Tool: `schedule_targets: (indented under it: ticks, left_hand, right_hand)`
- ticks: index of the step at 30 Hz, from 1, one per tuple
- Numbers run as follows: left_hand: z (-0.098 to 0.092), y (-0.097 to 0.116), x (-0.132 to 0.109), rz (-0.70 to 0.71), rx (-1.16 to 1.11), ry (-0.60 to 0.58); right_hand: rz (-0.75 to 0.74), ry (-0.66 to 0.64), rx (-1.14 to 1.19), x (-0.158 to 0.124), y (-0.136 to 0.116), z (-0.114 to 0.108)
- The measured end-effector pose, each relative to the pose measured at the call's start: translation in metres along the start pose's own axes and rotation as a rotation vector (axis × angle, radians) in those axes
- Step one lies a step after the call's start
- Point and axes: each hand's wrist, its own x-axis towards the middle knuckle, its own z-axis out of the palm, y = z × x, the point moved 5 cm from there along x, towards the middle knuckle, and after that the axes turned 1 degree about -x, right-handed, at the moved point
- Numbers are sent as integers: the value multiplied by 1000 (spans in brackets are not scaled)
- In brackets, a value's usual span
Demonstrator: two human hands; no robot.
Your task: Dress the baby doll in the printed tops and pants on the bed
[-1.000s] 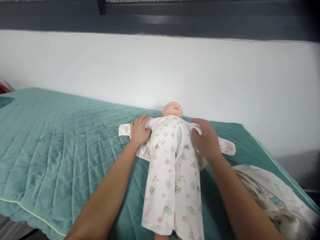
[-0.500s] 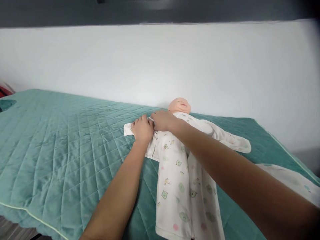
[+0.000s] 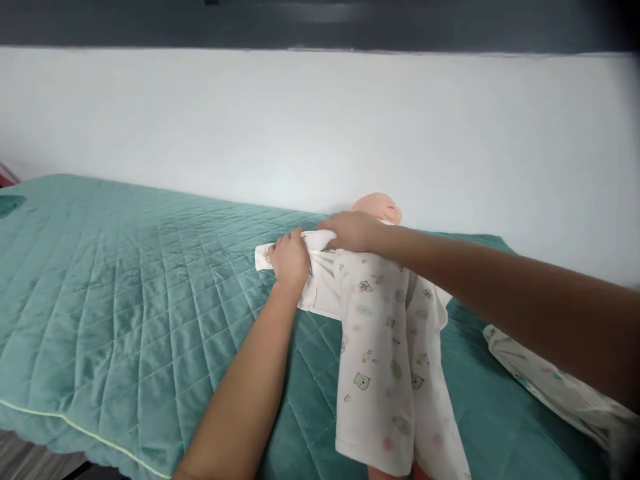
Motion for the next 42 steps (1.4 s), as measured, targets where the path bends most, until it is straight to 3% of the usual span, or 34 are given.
schedule_targets:
  ticks: [7,11,15,18,22,26,29,32,35,38,42]
  left_hand:
    - [4,-10,-4,-69,-134,-40]
    - [4,-10,-6,-66,-129,-39]
    - [-7,-3,-11,-89,-66,143]
    - [-9,14,-14,63,38,203]
    - [9,31,-13,292,82,9]
    - [16,27,-9,264,126,-4]
    - [13,18,-6,205,126,42]
    - [9,10,-3,157,125,70]
    - [9,7,-2,130,143,64]
    - [11,9,-4,108,168,44]
    - [7,17,-15,142,123,61]
  right_hand:
    - [132,100,56,-35,35,-13]
    - [168,149,122,-44,39,-17]
    - [139,149,178,-34,29,-13]
    - [76,112,163,-19,14,-2]
    - [36,117,166,-10,-4,10]
    - [112,335,338,-33,1,2]
    - [263,610,533,-75,32,-2]
    - [586,830,683,-125,77,26]
    - [896,860,731,-159,102,79]
    - [952,774,605,-165,97,115]
    - [883,714,485,-159,82,120]
